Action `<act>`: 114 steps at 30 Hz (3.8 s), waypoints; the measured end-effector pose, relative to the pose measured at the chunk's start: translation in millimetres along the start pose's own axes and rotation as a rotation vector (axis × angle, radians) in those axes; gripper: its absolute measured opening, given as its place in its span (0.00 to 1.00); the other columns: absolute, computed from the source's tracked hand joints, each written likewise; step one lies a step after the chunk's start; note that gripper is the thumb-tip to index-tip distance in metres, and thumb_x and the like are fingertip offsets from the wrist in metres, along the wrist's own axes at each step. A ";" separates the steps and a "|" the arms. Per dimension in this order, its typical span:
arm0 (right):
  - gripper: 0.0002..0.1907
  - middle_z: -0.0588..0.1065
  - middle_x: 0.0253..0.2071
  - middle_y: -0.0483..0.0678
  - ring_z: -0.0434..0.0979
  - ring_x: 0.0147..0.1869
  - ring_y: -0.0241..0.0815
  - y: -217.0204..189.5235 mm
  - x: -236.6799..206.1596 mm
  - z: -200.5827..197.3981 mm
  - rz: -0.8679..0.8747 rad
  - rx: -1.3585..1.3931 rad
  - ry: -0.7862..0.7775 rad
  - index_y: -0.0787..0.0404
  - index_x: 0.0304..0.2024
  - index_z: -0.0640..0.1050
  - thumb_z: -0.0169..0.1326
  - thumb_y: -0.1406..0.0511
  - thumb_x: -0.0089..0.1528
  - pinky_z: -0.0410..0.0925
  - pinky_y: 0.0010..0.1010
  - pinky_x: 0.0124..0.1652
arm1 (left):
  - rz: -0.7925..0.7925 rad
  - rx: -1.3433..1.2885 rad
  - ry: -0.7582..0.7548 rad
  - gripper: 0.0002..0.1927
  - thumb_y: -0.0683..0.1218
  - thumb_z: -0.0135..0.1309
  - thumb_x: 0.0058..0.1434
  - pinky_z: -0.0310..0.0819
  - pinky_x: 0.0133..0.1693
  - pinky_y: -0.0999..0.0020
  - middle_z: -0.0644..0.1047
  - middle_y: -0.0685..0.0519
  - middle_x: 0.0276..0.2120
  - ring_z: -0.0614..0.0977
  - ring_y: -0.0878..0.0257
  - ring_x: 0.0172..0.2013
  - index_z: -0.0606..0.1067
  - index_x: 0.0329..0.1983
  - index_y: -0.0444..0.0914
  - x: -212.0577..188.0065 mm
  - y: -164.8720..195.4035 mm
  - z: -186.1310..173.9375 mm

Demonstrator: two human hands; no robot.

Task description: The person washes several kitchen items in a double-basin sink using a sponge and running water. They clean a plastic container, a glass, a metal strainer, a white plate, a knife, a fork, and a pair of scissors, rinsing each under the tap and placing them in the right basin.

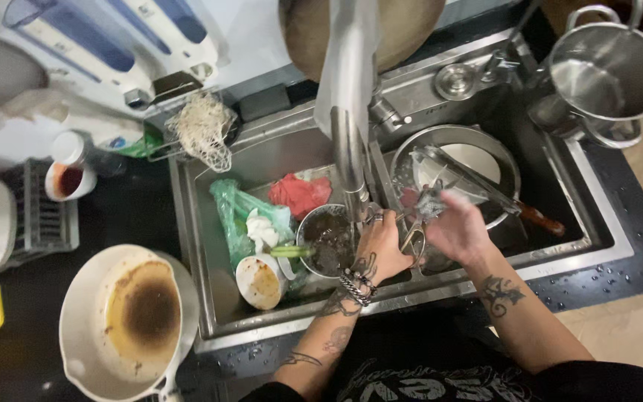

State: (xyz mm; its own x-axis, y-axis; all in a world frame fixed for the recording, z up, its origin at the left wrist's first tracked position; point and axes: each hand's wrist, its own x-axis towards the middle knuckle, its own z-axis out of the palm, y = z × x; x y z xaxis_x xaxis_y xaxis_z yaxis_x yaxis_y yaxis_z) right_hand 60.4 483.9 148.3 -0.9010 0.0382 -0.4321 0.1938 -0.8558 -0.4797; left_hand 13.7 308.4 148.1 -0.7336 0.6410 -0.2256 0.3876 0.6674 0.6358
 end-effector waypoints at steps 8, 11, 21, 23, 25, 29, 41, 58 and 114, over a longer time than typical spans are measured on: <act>0.20 0.74 0.63 0.53 0.74 0.67 0.46 26.7 42.4 -21.9 -0.050 -0.208 0.116 0.64 0.63 0.70 0.45 0.66 0.70 0.67 0.38 0.66 | 0.019 0.108 0.147 0.50 0.55 0.76 0.36 0.67 0.56 0.52 0.73 0.39 0.52 0.75 0.42 0.55 0.65 0.58 0.30 -21.4 31.1 -18.2; 0.20 0.74 0.63 0.55 0.75 0.66 0.47 21.0 56.5 -32.7 -0.026 -0.060 0.095 0.66 0.64 0.69 0.44 0.66 0.71 0.68 0.35 0.66 | -0.020 0.073 0.159 0.51 0.55 0.76 0.36 0.67 0.56 0.52 0.73 0.39 0.52 0.75 0.42 0.54 0.65 0.59 0.30 -25.7 36.6 -16.3; 0.19 0.76 0.56 0.50 0.74 0.59 0.42 -44.2 69.7 -53.0 -0.106 -0.193 0.231 0.65 0.61 0.70 0.40 0.62 0.71 0.68 0.32 0.59 | -0.180 0.081 0.099 0.52 0.60 0.80 0.29 0.70 0.53 0.52 0.76 0.39 0.44 0.78 0.42 0.48 0.68 0.51 0.29 -38.5 16.1 3.8; 0.20 0.76 0.54 0.49 0.74 0.55 0.41 -55.8 68.6 -55.6 -0.109 -0.141 0.276 0.63 0.60 0.70 0.40 0.60 0.70 0.69 0.31 0.57 | -0.179 -0.141 0.141 0.50 0.60 0.79 0.31 0.74 0.49 0.58 0.78 0.44 0.41 0.80 0.49 0.43 0.70 0.53 0.32 -38.5 3.7 12.4; 0.20 0.77 0.52 0.48 0.74 0.52 0.39 -56.9 65.0 -56.8 -0.087 -0.142 0.293 0.62 0.59 0.70 0.40 0.58 0.70 0.69 0.31 0.55 | -0.163 -0.417 0.135 0.46 0.60 0.77 0.35 0.73 0.43 0.62 0.77 0.49 0.37 0.78 0.57 0.38 0.72 0.53 0.33 -34.9 -4.9 28.0; 0.23 0.77 0.52 0.50 0.72 0.47 0.39 -36.3 50.2 -52.0 0.010 -0.066 0.151 0.62 0.60 0.71 0.45 0.59 0.65 0.68 0.29 0.54 | -0.028 -1.037 -0.066 0.36 0.61 0.67 0.59 0.65 0.37 0.68 0.72 0.53 0.35 0.71 0.65 0.34 0.73 0.57 0.31 -11.1 -13.3 53.0; 0.40 0.68 0.71 0.57 0.69 0.72 0.51 -26.2 31.4 -33.9 0.144 -0.131 -0.393 0.66 0.74 0.59 0.51 0.56 0.63 0.64 0.44 0.68 | -0.086 -2.083 -0.712 0.56 0.84 0.44 0.56 0.60 0.41 0.67 0.68 0.51 0.39 0.67 0.59 0.35 0.70 0.56 0.27 13.6 5.4 35.8; 0.26 0.71 0.63 0.57 0.72 0.64 0.53 -36.6 32.0 -26.3 0.255 0.077 -0.304 0.66 0.64 0.67 0.48 0.57 0.69 0.63 0.47 0.63 | -0.117 -2.213 -0.453 0.56 0.84 0.37 0.59 0.58 0.40 0.67 0.64 0.53 0.37 0.65 0.61 0.34 0.69 0.54 0.26 -0.9 -5.9 39.8; 0.21 0.76 0.42 0.47 0.77 0.50 0.42 -26.0 11.2 -14.9 -0.060 -0.226 0.315 0.54 0.58 0.69 0.36 0.53 0.70 0.72 0.44 0.51 | -0.440 -1.156 0.288 0.34 0.62 0.50 0.73 0.73 0.20 0.76 0.80 0.47 0.26 0.82 0.61 0.23 0.80 0.40 0.23 70.4 37.6 72.7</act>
State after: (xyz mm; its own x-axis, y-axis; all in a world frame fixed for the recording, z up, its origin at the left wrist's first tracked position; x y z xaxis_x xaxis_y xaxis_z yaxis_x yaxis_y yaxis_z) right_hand 51.1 514.2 144.5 -0.7573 0.2714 -0.5940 0.2563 -0.7131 -0.6525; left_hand 17.2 406.3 102.5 -0.8267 0.2475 -0.5053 -0.5237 -0.0100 0.8519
